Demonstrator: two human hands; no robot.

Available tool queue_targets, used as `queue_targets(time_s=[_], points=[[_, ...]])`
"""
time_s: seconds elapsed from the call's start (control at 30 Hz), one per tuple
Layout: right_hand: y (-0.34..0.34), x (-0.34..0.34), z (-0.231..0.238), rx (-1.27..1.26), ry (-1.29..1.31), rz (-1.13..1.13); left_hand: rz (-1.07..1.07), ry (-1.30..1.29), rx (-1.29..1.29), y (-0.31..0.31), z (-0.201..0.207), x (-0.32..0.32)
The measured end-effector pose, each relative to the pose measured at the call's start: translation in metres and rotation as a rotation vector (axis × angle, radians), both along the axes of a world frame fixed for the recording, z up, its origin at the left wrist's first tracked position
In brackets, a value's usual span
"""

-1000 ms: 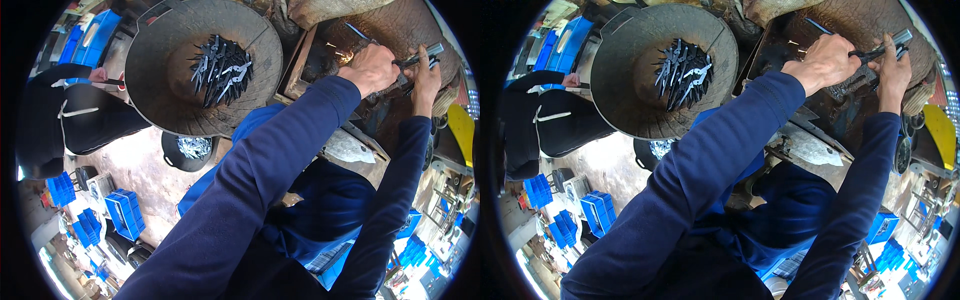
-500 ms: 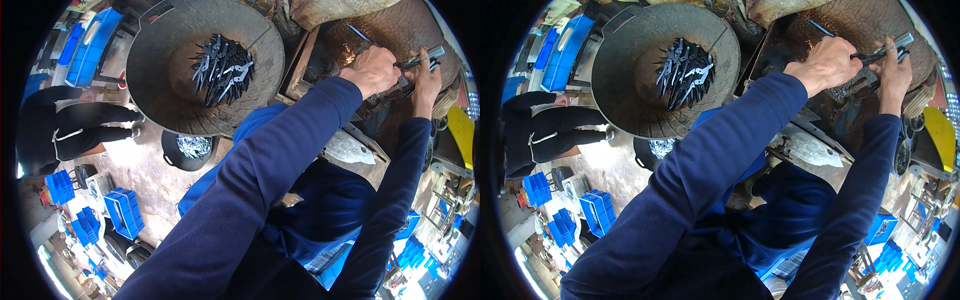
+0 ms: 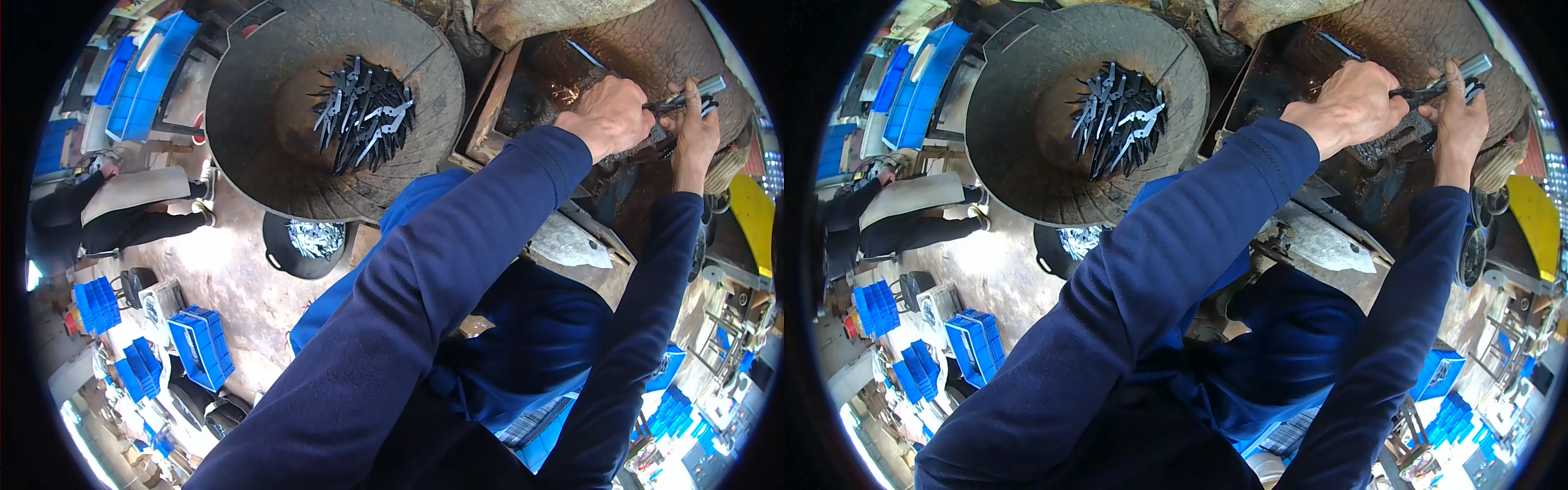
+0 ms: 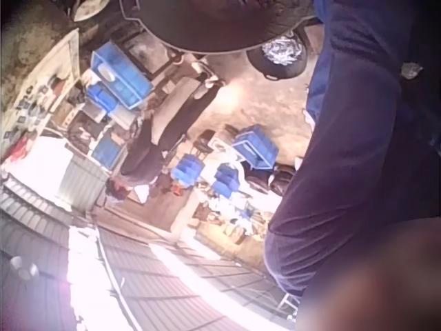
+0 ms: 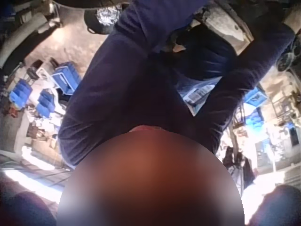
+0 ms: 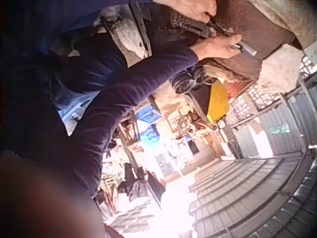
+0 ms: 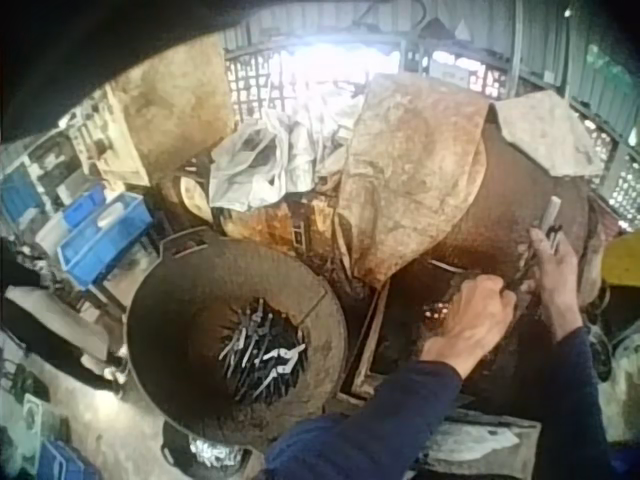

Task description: Heating metal strips in a flame and shaping or sharpening them using hand tools on a small anvil block.

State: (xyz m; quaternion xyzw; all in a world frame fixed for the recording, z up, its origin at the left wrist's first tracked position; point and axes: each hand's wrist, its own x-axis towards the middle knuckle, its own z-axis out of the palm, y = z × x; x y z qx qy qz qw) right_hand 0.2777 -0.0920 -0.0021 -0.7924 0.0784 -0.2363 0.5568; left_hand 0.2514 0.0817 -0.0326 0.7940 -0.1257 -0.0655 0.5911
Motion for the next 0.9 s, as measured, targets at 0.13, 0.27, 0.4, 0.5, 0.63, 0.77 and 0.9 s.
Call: queue_targets(time_s=[0.13,0.27,0.4,0.5,0.63,0.77,0.9], points=[[0.0009,-0.0002,0.0001,-0.003,-0.009,0.000,-0.007,0.021,0.002,0.0016,0.0015,-0.0010],[0.0010,-0.0001,-0.0005,-0.011,-0.017,-0.004,-0.006,0.005,0.005,0.0021,0.0029,-0.0016],[0.0008,0.0002,-0.0017,-0.002,-0.024,-0.003,-0.017,0.016,0.010,0.0015,0.0026,-0.0015],[0.0005,0.0005,-0.0015,-0.011,-0.006,-0.018,-0.018,0.002,0.013,0.0007,0.0016,-0.0007],[0.0005,0.0002,-0.0010,0.003,-0.002,-0.009,-0.007,-0.003,0.010,-0.0008,0.0006,-0.0009],[0.0009,-0.0006,-0.0011,0.015,-0.001,0.002,-0.008,-0.006,0.006,-0.0003,0.0009,-0.0019],[0.0018,-0.0007,-0.0001,0.012,0.001,0.004,-0.012,-0.006,0.003,0.0017,0.0017,-0.0021]])
